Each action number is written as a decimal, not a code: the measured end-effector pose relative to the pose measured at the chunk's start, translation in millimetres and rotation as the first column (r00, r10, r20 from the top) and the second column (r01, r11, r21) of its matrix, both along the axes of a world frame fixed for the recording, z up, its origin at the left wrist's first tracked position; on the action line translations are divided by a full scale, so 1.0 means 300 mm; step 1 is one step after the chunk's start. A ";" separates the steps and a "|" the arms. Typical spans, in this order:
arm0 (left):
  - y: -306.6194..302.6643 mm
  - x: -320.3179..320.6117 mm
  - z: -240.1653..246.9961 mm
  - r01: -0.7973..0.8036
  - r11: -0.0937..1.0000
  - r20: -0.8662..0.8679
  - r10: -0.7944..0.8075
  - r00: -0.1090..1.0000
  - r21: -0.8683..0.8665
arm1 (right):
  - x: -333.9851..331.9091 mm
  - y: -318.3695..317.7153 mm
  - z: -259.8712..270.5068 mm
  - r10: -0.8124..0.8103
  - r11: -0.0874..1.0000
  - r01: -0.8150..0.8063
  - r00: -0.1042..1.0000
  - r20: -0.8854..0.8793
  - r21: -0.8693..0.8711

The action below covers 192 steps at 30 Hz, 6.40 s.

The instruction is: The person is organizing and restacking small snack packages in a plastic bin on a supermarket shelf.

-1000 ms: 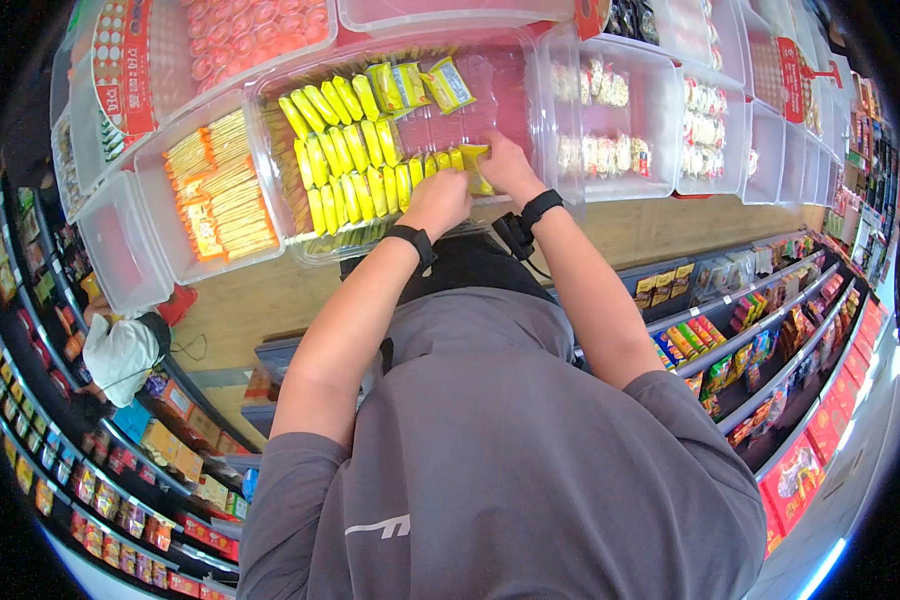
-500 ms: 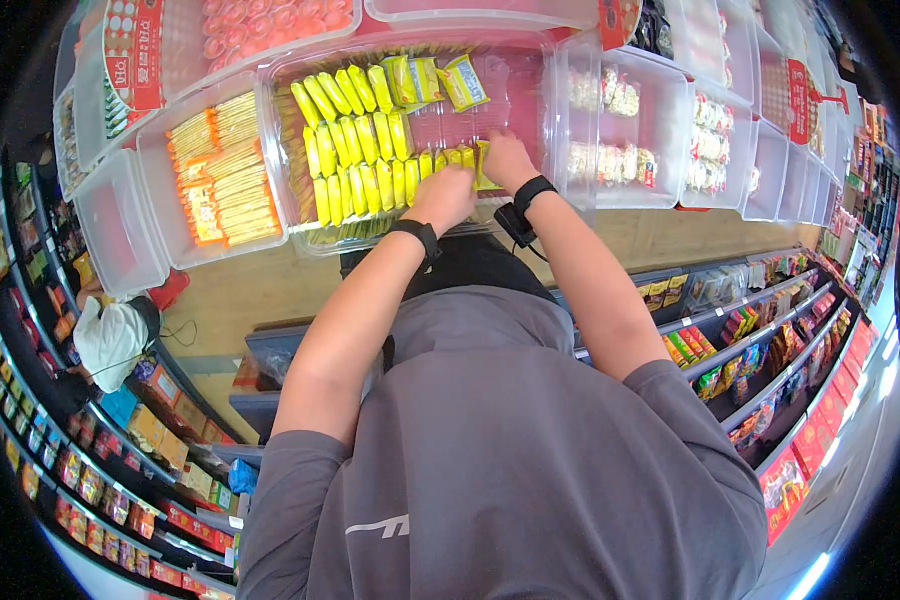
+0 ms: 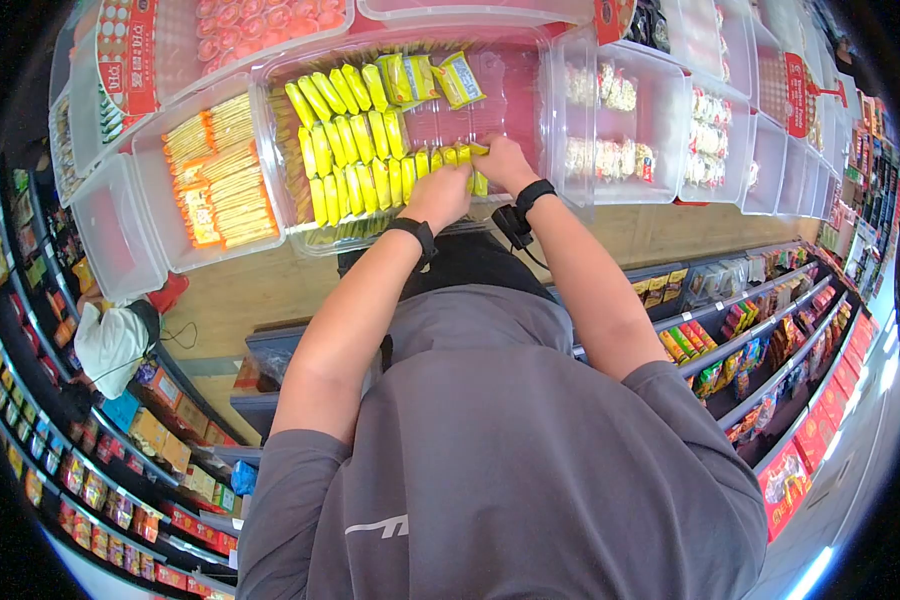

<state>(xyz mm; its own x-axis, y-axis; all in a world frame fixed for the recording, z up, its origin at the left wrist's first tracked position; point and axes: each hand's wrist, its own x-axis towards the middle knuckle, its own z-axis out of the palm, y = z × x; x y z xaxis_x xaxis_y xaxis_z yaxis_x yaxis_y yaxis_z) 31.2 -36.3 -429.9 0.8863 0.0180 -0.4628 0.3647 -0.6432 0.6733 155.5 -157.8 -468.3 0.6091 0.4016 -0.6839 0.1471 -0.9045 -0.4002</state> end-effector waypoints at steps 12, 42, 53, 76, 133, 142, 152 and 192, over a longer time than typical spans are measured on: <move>0.026 0.010 0.012 0.021 1.000 0.049 -0.021 0.999 0.002 | -0.012 -0.041 -0.008 0.026 0.956 0.008 0.994 -0.110 0.293; 0.035 0.003 0.007 0.075 0.997 0.074 -0.073 0.995 -0.031 | -0.028 -0.042 -0.009 0.002 0.956 -0.013 0.999 0.035 0.293; 0.012 0.015 -0.003 0.125 0.992 0.041 -0.124 0.991 -0.027 | -0.016 -0.054 0.007 0.102 0.974 -0.137 0.976 0.192 0.178; 0.003 -0.002 0.014 0.157 0.988 0.059 -0.157 0.986 0.000 | -0.024 -0.039 0.027 -0.053 0.987 0.067 0.994 -0.095 0.146; 0.006 0.001 0.008 0.132 0.990 0.043 -0.129 0.991 -0.053 | -0.014 0.001 0.022 0.210 0.978 -0.210 0.964 0.161 -0.018; -0.010 0.009 0.014 -0.041 0.997 0.057 0.037 0.998 0.067 | 0.026 0.003 -0.035 0.357 0.930 -0.366 0.919 0.167 0.025; 0.025 0.045 -0.051 -0.044 0.994 0.107 0.033 0.994 0.101 | 0.024 0.000 -0.008 0.343 0.938 -0.347 0.926 0.155 -0.005; -0.009 -0.026 -0.001 0.095 0.991 0.132 -0.108 0.985 0.098 | -0.015 0.008 0.051 0.331 0.942 -0.307 0.915 0.230 -0.134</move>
<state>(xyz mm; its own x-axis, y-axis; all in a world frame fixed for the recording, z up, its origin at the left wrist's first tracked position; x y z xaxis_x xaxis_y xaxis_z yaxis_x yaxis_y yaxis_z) 23.5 -38.9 -430.3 0.9404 -0.0388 -0.3379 0.2030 -0.7331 0.6491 151.1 -155.4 -453.1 0.6126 0.5450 -0.5725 0.5172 -0.8241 -0.2310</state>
